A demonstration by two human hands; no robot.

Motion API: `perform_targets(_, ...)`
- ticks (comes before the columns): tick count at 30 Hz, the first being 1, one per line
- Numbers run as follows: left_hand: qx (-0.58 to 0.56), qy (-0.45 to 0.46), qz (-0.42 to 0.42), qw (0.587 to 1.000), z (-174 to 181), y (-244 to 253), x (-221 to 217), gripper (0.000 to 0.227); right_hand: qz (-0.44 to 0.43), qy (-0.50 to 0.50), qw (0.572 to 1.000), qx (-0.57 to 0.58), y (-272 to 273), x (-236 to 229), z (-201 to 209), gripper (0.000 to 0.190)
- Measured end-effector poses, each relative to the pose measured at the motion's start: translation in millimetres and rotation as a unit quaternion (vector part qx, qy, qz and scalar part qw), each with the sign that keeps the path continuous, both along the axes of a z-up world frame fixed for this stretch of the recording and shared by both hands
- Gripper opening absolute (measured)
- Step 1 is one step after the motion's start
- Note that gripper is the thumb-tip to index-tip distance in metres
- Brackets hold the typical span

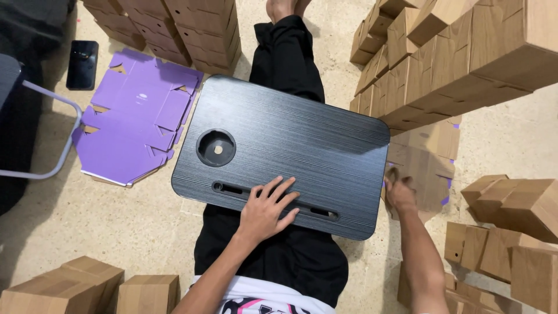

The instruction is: The person assembles flat cardboard pieces into small hexagonal boxes by folding and tucking tabs. They place the finished boxes aside and repeat the process with additional pieces.

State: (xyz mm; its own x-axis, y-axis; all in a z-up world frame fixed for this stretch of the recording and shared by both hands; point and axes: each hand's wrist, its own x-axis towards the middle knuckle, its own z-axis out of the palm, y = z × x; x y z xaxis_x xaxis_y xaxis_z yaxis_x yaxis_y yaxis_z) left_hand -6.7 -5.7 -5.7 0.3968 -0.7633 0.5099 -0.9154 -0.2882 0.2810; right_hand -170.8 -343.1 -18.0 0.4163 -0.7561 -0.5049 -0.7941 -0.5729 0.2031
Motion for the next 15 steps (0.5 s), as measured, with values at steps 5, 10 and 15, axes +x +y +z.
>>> perform_targets(5,-0.001,-0.002,0.004,1.000,-2.0,0.3,-0.2,0.033,0.262,0.171,0.943,-0.118,-117.4,-74.0,-201.0,0.060)
perform_targets(10,0.001,-0.007,0.005,1.000,-1.7,1.0,-0.4,0.033,0.347,0.193,0.898,-0.190,-107.7,-63.5,-208.3,0.055)
perform_targets(15,-0.004,-0.012,0.008,1.000,-3.3,0.7,-1.2,0.034,0.300,0.091,0.935,-0.167,-154.1,-87.4,-265.6,0.055)
